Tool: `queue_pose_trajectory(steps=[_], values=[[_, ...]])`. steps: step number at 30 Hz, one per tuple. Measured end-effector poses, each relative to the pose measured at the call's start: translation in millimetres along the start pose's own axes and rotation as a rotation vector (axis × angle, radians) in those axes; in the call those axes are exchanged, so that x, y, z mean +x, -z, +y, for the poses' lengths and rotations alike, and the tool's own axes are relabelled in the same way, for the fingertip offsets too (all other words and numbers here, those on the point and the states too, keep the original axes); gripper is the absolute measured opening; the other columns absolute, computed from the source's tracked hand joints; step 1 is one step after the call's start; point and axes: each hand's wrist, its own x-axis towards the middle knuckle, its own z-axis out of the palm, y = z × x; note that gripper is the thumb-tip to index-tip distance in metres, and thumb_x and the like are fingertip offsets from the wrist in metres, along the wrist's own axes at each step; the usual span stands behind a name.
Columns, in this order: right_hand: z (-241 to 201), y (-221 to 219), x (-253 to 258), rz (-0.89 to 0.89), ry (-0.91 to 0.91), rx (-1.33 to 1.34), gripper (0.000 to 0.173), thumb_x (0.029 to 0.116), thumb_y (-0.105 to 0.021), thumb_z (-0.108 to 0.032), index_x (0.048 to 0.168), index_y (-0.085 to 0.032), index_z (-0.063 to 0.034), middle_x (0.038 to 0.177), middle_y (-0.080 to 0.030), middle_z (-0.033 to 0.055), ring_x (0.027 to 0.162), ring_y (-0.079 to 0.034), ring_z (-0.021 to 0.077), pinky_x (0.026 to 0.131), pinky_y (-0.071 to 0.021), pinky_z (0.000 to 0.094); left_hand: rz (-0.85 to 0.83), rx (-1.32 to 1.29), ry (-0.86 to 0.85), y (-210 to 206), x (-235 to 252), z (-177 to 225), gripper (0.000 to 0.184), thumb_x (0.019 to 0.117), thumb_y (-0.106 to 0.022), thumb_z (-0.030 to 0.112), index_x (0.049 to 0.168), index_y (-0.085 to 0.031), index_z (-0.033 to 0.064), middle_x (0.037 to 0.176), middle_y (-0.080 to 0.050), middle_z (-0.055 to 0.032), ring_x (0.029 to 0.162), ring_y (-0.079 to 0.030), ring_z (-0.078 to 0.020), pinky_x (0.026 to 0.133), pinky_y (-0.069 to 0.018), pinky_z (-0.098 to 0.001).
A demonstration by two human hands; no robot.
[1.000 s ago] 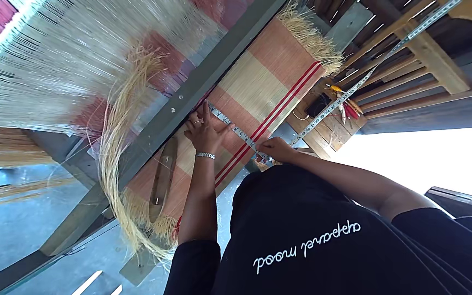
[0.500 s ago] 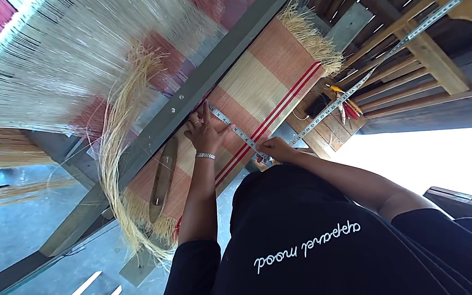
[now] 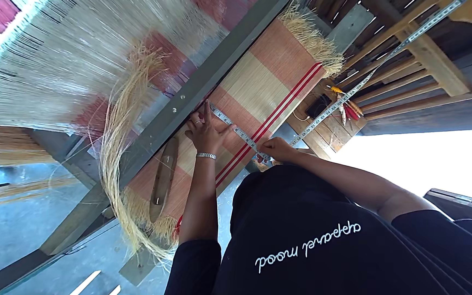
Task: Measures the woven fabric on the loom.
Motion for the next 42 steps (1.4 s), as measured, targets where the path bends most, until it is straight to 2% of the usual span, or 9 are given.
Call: queue_pose_trajectory(steps=[6, 27, 37, 40, 42], values=[[0.7, 0.1, 0.8, 0.000, 0.008, -0.022, 0.044, 0.1112, -0.045, -0.031, 0.091, -0.073, -0.0024, 0.087, -0.077, 0.0023, 0.076, -0.070, 0.0076, 0.079, -0.0561, 0.0339, 0.002, 0.003, -0.001, -1.0, 0.3, -1.0, 0.122, 0.0678, -0.069, 0.086, 0.165, -0.019, 0.0336, 0.153, -0.038, -0.0256, 0.137, -0.038, -0.0497, 0.094, -0.0380, -0.0697], [2.0, -0.6, 0.6, 0.003, 0.000, -0.032, 0.046, 0.1112, -0.045, -0.034, 0.091, -0.072, -0.0032, 0.089, -0.078, 0.0024, 0.080, -0.072, 0.0096, 0.082, -0.0559, 0.0371, -0.007, 0.032, -0.011, -1.0, -0.1, -0.8, 0.122, 0.0684, -0.067, 0.088, 0.166, -0.017, 0.0330, 0.155, -0.036, -0.0247, 0.137, -0.038, -0.0500, 0.094, -0.0376, -0.0704], [5.1, -1.2, 2.4, 0.011, 0.018, -0.014, 0.045, 0.1110, -0.046, -0.033, 0.089, -0.072, -0.0026, 0.087, -0.077, 0.0029, 0.078, -0.072, 0.0092, 0.080, -0.0563, 0.0357, -0.007, 0.018, -0.015, -1.5, 1.1, -2.9, 0.123, 0.0676, -0.067, 0.088, 0.166, -0.018, 0.0331, 0.154, -0.038, -0.0238, 0.136, -0.038, -0.0500, 0.094, -0.0376, -0.0707], [4.2, -2.0, 1.2, 0.020, 0.010, -0.005, 0.045, 0.1109, -0.046, -0.032, 0.089, -0.072, -0.0026, 0.087, -0.077, 0.0029, 0.078, -0.072, 0.0093, 0.080, -0.0561, 0.0358, -0.002, -0.003, -0.026, -1.5, 3.2, -7.6, 0.118, 0.0686, -0.062, 0.091, 0.164, -0.022, 0.0350, 0.154, -0.039, -0.0236, 0.137, -0.039, -0.0493, 0.094, -0.0379, -0.0714], [4.8, -2.9, 1.2, 0.024, 0.010, 0.009, 0.045, 0.1109, -0.046, -0.032, 0.090, -0.072, -0.0022, 0.087, -0.078, 0.0029, 0.078, -0.072, 0.0095, 0.081, -0.0569, 0.0356, -0.002, -0.036, -0.017, 1.1, 5.0, -10.0, 0.107, 0.0747, -0.054, 0.092, 0.163, -0.027, 0.0379, 0.154, -0.039, -0.0233, 0.139, -0.038, -0.0486, 0.095, -0.0384, -0.0714]])
